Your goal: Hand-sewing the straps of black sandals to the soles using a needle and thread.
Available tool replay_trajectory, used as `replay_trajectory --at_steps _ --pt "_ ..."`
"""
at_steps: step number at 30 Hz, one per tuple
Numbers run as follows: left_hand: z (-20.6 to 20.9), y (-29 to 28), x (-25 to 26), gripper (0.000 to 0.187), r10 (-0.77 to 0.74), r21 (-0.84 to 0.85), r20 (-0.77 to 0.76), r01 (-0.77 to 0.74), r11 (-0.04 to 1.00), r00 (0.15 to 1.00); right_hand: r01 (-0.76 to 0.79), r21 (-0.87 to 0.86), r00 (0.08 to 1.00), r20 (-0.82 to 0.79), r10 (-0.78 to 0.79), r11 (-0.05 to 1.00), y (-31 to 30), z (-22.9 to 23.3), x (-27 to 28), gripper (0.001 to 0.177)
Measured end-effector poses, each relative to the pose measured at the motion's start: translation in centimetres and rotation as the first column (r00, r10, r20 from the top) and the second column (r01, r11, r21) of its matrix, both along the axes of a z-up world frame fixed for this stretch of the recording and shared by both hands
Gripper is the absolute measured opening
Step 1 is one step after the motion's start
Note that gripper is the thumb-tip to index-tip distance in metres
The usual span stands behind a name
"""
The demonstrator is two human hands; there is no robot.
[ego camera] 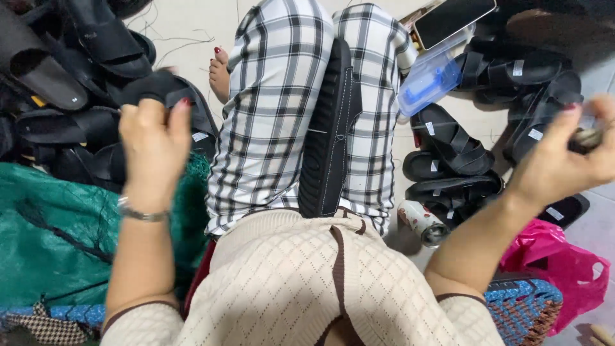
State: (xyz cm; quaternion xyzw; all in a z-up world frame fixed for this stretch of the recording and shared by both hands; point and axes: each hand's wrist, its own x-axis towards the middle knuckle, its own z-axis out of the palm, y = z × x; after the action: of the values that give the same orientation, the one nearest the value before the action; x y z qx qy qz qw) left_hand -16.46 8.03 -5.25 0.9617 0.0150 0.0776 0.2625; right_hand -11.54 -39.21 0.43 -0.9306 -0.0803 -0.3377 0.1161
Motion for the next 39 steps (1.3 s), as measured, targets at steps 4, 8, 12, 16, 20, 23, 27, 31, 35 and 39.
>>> replay_trajectory --at_steps 4,8,12,16,20,23,27,31,35,39 --pt "0.6 -1.5 0.6 0.013 -0.13 0.285 -0.022 0.13 0.949 0.991 -0.272 0.141 0.93 -0.214 0.298 0.952 3.2 1.1 0.3 0.047" --pt "0.3 -8.9 0.4 0.019 -0.398 -0.115 -0.022 0.393 0.912 0.917 -0.301 0.575 0.659 -0.451 0.601 0.761 9.4 -2.9 -1.1 0.051" --pt "3.2 -8.1 1.6 0.039 -0.529 -0.442 -0.498 0.323 0.837 0.688 -0.324 0.563 0.504 -0.577 0.642 0.76 9.7 -1.9 -0.7 0.028" --pt "2.3 -8.0 0.2 0.029 -0.815 -0.976 -0.217 -0.105 0.19 0.538 -0.139 0.901 0.299 -0.359 0.884 0.412 9.7 -3.3 0.0 0.005" --pt "1.9 -11.2 2.2 0.049 -0.652 -0.996 0.086 0.055 -0.067 0.753 0.242 0.916 0.378 0.215 0.9 -0.32 11.6 -6.7 -0.1 0.011" --pt "-0.3 -11.2 0.7 0.052 -0.372 -0.068 0.051 0.375 0.925 0.927 0.389 0.89 0.505 0.008 0.863 -0.236 11.8 -7.9 -0.3 0.016" --pt "-2.5 -10.8 -2.5 0.058 -0.344 -0.062 0.105 0.352 0.934 0.933 0.355 0.932 0.627 -0.183 0.757 -0.068 13.3 -6.7 0.0 0.014" --pt "-2.7 -10.0 -5.4 0.056 -0.393 -0.286 -0.105 0.351 0.892 0.913 0.309 0.95 0.679 -0.261 0.686 0.056 15.0 -7.4 -0.2 0.016" --pt "-0.3 -9.0 -4.9 0.052 -0.375 -0.391 -0.14 0.297 0.871 0.916 0.407 0.912 0.657 -0.326 0.68 0.044 13.6 -5.6 0.3 0.014" --pt "-2.2 0.9 -2.9 0.028 -0.487 -0.786 -0.508 -0.151 0.599 0.71 0.098 0.683 0.632 -0.604 0.484 0.724 7.9 -2.7 1.9 0.024"
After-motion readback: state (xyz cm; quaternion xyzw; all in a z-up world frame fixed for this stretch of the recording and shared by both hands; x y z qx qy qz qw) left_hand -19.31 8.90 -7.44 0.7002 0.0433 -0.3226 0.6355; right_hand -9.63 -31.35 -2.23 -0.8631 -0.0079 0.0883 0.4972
